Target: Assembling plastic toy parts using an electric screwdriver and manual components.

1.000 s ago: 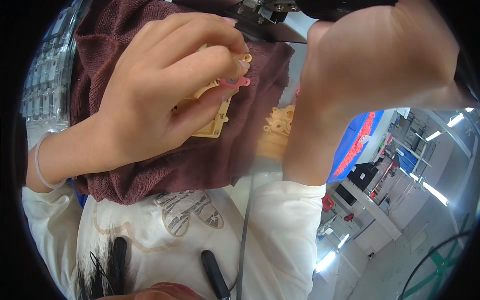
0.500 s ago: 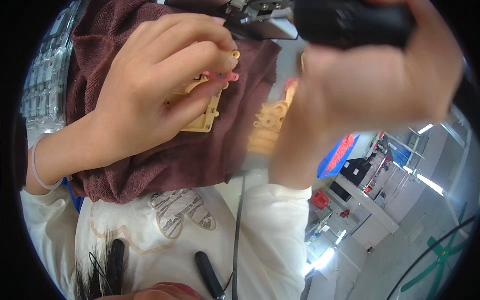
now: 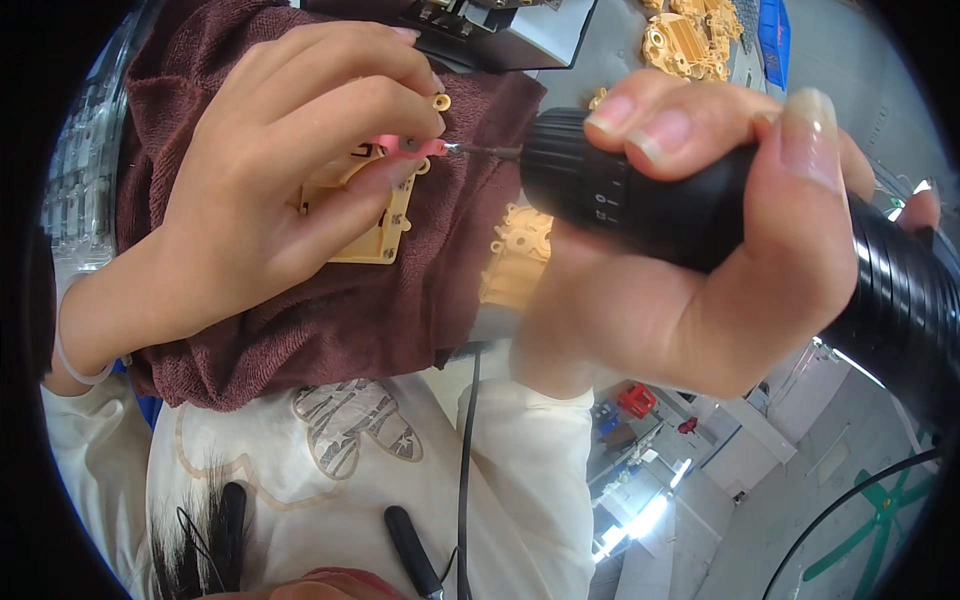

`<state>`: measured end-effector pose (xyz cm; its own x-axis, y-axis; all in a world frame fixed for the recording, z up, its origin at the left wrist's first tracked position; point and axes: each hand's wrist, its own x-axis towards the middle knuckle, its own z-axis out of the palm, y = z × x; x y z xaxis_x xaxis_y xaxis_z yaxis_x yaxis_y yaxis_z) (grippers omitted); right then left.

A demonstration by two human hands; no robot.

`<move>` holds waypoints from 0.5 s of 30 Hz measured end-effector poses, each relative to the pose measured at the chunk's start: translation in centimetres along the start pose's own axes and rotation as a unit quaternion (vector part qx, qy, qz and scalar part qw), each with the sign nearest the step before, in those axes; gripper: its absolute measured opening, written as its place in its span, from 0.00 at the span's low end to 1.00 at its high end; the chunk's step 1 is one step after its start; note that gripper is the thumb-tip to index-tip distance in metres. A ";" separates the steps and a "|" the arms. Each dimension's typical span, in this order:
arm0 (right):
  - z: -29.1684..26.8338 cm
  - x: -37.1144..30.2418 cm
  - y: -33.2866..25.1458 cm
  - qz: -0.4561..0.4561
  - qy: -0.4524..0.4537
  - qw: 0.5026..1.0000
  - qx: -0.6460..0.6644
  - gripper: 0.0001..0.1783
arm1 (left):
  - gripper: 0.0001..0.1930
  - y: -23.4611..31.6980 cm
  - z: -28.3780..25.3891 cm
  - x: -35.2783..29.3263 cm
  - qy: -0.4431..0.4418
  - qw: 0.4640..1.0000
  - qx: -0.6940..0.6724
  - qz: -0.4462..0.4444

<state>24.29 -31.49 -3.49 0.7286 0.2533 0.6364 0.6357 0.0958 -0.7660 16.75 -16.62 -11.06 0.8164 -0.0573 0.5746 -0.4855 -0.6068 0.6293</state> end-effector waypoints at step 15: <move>1.6 0.0 0.1 0.020 0.040 0.998 0.052 0.09 | 0.12 -0.3 0.1 0.2 -0.007 1.000 -0.018 -0.012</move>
<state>23.95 -29.92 -3.71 0.7738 0.1826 0.6065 0.5784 0.1866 -0.7941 17.07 -16.53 -11.24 0.8321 -0.0548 0.5519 -0.4766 -0.5795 0.6611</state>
